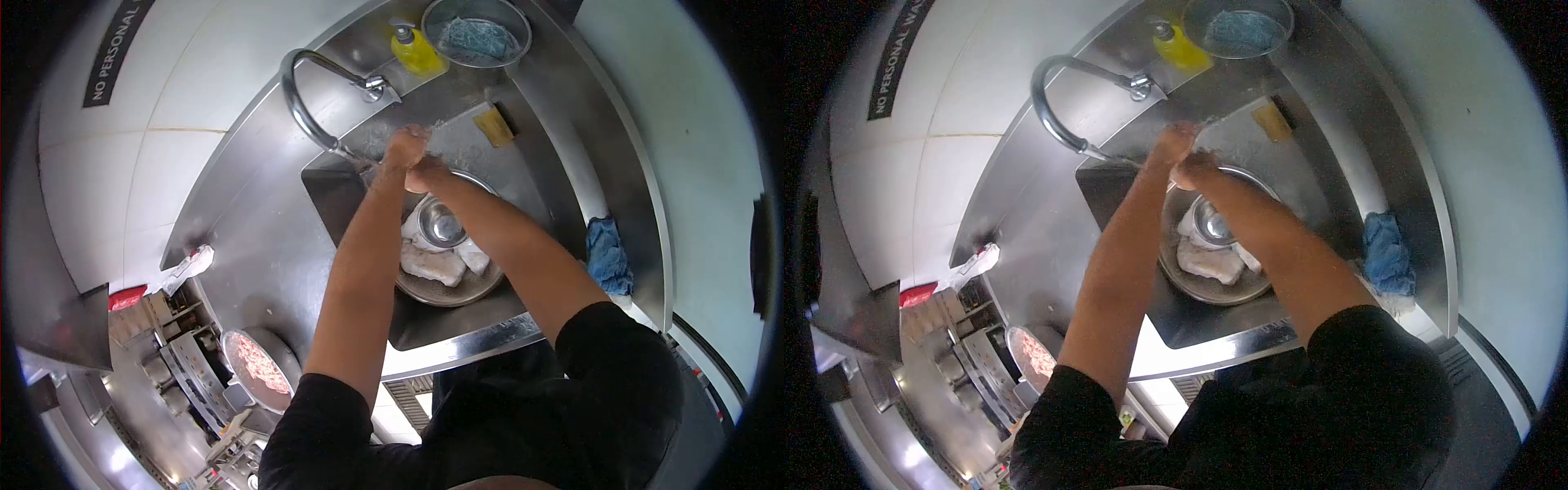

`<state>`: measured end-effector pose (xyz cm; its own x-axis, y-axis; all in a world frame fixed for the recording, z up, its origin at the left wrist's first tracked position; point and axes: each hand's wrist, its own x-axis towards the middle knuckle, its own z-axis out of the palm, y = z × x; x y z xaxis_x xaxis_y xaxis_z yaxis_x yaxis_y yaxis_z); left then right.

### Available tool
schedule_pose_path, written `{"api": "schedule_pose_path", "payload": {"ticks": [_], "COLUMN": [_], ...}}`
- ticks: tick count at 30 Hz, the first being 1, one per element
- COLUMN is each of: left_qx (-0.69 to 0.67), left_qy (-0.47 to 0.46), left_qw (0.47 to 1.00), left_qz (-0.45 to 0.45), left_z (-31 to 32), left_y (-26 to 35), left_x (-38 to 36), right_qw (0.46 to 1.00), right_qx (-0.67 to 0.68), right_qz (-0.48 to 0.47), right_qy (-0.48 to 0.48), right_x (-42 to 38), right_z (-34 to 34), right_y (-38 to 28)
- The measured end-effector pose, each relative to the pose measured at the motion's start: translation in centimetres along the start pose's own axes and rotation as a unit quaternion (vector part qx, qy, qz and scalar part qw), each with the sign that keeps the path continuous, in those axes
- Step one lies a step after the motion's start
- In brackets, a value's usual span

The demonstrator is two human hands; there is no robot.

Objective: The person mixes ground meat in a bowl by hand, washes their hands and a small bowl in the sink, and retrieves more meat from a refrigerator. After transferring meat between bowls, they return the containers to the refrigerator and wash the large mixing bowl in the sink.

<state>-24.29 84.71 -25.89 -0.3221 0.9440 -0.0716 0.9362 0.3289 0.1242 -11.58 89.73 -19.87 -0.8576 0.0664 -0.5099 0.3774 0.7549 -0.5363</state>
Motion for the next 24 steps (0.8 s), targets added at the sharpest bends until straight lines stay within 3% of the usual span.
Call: {"api": "schedule_pose_path", "payload": {"ticks": [1, 4, 8, 9, 11, 15, 17, 18, 19, 24], "left_qx": [0.039, 0.040, -0.029, -0.001, -0.006, -0.128, -0.123, -0.090, -0.085, -0.089], "left_qy": [-0.002, -0.137, -0.188, -0.212, -0.249, -0.285, -0.265, -0.237, -0.223, -0.176], "left_qw": [0.998, 0.990, 0.982, 0.976, 0.969, 0.901, 0.912, 0.946, 0.958, 0.977], "left_qz": [0.049, -0.004, 0.015, 0.039, -0.012, -0.300, -0.288, -0.202, -0.162, -0.081], "left_z": [-0.3, -3.3, -2.7, -5.8, -8.4, -9.2, -6.3, -0.9, 0.2, -0.3], "left_y": [-0.1, -0.1, -2.1, -0.7, 0.9, 2.5, 1.3, -1.1, -1.9, -2.4], "left_x": [0.2, 0.2, -0.9, -1.2, -1.6, -1.0, -1.8, -2.7, -3.0, -3.0], "right_qw": [0.998, 0.973, 0.966, 0.967, 0.969, 0.971, 0.972, 0.972, 0.972, 0.973], "right_qx": [-0.049, -0.174, -0.201, -0.199, -0.197, -0.191, -0.187, -0.184, -0.183, -0.186], "right_qz": [-0.028, -0.105, -0.100, -0.094, -0.089, -0.075, -0.068, -0.063, -0.058, -0.045], "right_qy": [0.029, 0.106, 0.128, 0.128, 0.122, 0.123, 0.127, 0.130, 0.132, 0.130], "right_x": [0.7, 3.5, 5.1, 5.1, 5.0, 4.5, 4.4, 4.3, 4.2, 4.2], "right_z": [0.1, 0.4, 1.0, 1.1, 1.5, 1.6, 1.6, 1.5, 1.5, 1.7], "right_y": [-0.7, -3.1, -4.9, -5.1, -5.5, -5.8, -5.5, -5.3, -5.2, -5.6]}}
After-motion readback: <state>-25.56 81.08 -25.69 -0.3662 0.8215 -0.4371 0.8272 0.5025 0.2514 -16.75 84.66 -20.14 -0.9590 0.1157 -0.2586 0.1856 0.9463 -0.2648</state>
